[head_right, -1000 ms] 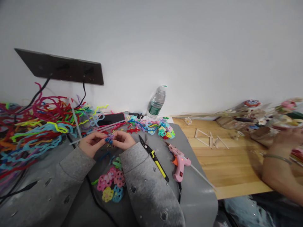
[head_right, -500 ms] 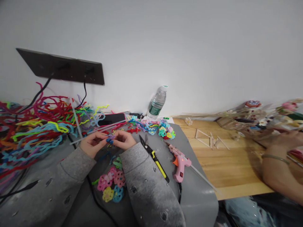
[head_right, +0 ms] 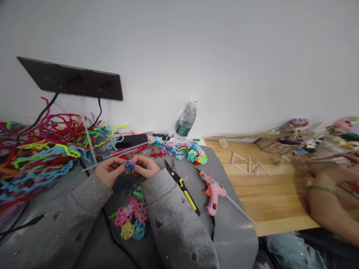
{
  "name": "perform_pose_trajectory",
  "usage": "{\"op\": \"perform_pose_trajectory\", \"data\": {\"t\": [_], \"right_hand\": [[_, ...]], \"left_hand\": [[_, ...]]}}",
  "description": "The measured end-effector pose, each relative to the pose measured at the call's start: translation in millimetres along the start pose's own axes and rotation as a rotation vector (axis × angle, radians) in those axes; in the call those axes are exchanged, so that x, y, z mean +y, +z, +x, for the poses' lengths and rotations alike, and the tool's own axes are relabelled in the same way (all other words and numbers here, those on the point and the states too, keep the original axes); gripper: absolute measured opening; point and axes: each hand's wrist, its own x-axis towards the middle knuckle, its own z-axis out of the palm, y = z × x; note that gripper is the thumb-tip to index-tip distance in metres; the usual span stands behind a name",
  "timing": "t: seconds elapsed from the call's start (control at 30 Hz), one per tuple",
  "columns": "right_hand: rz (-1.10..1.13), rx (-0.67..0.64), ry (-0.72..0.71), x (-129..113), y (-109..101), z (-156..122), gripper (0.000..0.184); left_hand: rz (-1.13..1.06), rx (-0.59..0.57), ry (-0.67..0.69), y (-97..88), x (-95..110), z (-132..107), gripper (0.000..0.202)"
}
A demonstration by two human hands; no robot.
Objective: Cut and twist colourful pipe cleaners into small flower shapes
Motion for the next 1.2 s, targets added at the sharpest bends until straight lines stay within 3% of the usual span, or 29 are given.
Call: {"op": "perform_pose_trajectory", "data": {"t": [0.17,0.6,0.87,1.0,1.2], "right_hand": [[0.006,-0.002,-0.01,0.3,-0.8,1.0,0.037],[-0.106,0.114,-0.001,-0.4,-0.1,1.2,0.041],[-0.084,0.272,-0.091,-2.0,-1.2,3.5,0.04],[-0.072,0.256,-0.078,-2.1,-1.2,3.0,0.04],[-0.045,0.174,-0.065,-2.7,-0.7,3.0,0.039]], "left_hand": [[-0.008,0.004,-0.023,0.0,1.5,0.4,0.024],[0.19,-0.082,0.109,-3.3,1.6,2.2,0.02],[0.101,-0.105,0.006,-3.0,-0.7,3.1,0.037],[0.222,-0.166,0.033,-2.4,-1.2,1.8,0.031],[0.228,-0.132,0.042,-0.7,6.5,0.5,0.019]]}}
